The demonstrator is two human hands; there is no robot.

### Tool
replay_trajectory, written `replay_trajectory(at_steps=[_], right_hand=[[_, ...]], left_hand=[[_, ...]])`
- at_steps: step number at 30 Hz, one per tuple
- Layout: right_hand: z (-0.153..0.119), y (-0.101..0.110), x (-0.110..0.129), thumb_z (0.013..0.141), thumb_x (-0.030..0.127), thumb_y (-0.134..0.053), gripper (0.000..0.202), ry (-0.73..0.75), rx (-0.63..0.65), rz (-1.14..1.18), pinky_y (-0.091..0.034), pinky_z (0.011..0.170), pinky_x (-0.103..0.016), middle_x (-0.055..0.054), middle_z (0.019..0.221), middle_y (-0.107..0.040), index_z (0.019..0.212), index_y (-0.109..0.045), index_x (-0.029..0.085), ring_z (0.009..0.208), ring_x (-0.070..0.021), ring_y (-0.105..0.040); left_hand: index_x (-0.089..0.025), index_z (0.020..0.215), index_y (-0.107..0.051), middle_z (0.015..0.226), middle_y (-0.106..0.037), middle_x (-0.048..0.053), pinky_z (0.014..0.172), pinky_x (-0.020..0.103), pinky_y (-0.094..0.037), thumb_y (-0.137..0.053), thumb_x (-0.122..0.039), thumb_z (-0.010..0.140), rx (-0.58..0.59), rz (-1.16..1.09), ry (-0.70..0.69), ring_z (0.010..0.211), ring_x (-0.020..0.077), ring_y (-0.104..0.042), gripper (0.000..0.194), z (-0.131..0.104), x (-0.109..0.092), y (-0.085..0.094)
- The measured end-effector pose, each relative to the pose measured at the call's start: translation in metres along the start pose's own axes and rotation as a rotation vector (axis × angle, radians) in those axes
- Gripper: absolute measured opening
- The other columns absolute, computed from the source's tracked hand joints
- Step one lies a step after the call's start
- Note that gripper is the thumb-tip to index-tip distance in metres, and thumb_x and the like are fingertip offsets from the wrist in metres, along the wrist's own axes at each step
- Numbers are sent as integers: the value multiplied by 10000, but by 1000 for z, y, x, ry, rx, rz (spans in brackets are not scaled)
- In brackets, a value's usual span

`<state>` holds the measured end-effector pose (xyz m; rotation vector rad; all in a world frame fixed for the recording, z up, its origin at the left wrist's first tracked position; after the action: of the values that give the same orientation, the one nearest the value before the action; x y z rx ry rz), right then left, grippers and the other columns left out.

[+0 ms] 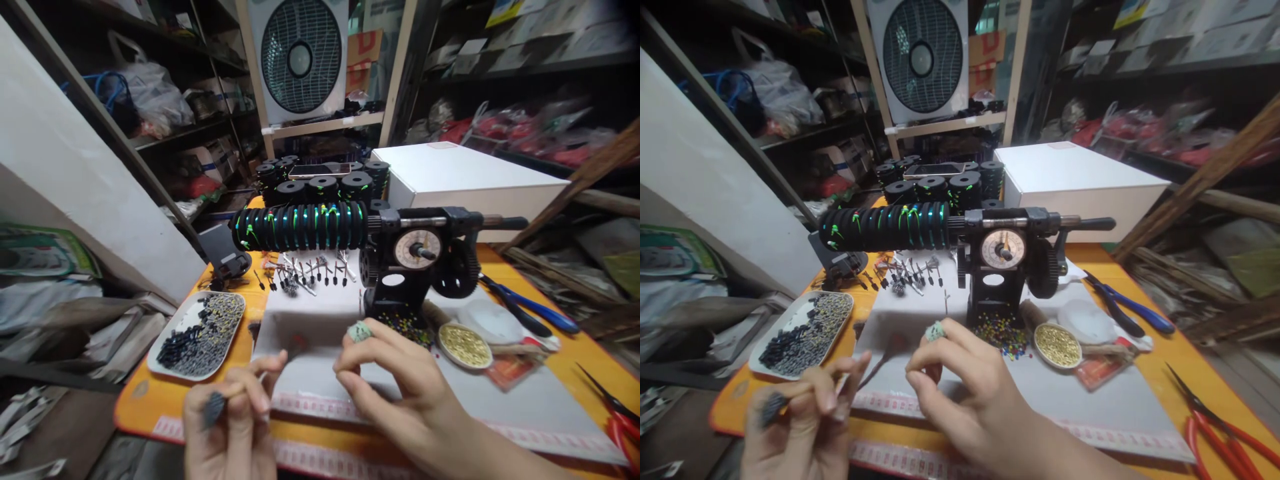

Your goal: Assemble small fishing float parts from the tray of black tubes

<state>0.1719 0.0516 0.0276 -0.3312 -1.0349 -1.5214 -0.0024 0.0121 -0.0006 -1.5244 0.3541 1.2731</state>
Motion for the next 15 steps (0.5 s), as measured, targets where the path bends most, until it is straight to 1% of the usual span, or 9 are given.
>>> replay_trajectory(at_steps=[1, 2, 3, 4, 5, 7, 10, 13, 15], right_hand=[[0, 0, -1, 904, 104, -565, 116, -11, -10, 3, -471, 711, -257, 12, 732, -587, 845, -603, 196, 706, -129, -567], [-1, -1, -2, 910, 110, -571, 114, -21, -14, 6, -473, 779, -277, 22, 735, -610, 858, -598, 208, 721, -131, -578], [-2, -1, -2, 914, 115, -574, 116, -30, -19, 11, -465, 841, -297, 31, 739, -628, 866, -595, 218, 735, -133, -589], [-3, -1, -3, 916, 119, -575, 118, -35, -27, 15, -452, 891, -314, 38, 742, -640, 869, -596, 225, 748, -136, -599], [-4, -2, -3, 914, 123, -577, 119, -37, -35, 18, -443, 918, -324, 41, 741, -643, 869, -600, 231, 755, -139, -607], [-5, -2, -2, 909, 121, -570, 129, -35, -54, 22, -454, 900, -316, 41, 741, -648, 870, -608, 238, 764, -144, -617], [-6, -4, 1, 890, 105, -571, 142, -26, -51, -9, -475, 869, -312, 41, 736, -659, 875, -613, 240, 758, -149, -628], [-5, -3, 3, 886, 94, -561, 139, 6, -27, -49, -516, 759, -270, 6, 739, -631, 879, -631, 213, 755, -152, -629], [-2, 0, 3, 905, 89, -525, 155, 147, 10, -100, -527, 664, -236, -32, 778, -611, 885, -649, 179, 734, -142, -617]], left_hand=[[-296, 774, -648, 612, -618, -71, 726, 312, -590, -790, -356, 777, 33, 23, 17, 677, 155, -650, 155, -1, 2, -1], [-296, 782, -643, 636, -628, -70, 608, 264, -578, -770, -352, 798, 77, 26, 61, 577, 128, -621, 140, -3, 5, -4], [-285, 778, -637, 658, -628, -68, 476, 192, -506, -759, -345, 811, 122, 12, 128, 471, 84, -545, 140, -5, 9, -6], [-264, 765, -631, 678, -620, -63, 398, 135, -402, -765, -336, 808, 148, -9, 211, 416, 45, -467, 157, -8, 13, -8], [-243, 755, -629, 689, -603, -58, 374, 110, -324, -790, -329, 785, 156, -31, 289, 407, 22, -418, 185, -10, 18, -10], [-212, 773, -659, 693, -565, -48, 411, 104, -314, -851, -329, 717, 147, -48, 381, 448, 8, -403, 232, -13, 23, -14], [-219, 852, -758, 759, -591, -20, 470, 121, -360, -918, -366, 605, 109, -28, 381, 482, 2, -432, 328, -12, 24, -20], [-212, 641, -751, 766, -630, -13, 454, 138, -342, -936, -374, 556, 96, -83, 344, 449, -8, -411, 260, -9, 18, -26], [-206, 592, -711, 631, -607, -23, 423, 132, -274, -914, -382, 600, 153, -138, 370, 423, 5, -386, 268, -10, 14, -28]])
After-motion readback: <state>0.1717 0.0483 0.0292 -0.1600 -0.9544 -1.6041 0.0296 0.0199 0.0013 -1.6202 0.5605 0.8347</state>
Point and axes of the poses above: each hand's wrist, its own z-axis towards the middle knuckle, its own y-axis out of the back of the hand, x = y × z, the point moved 2 cm from there along z, towards the middle knuckle
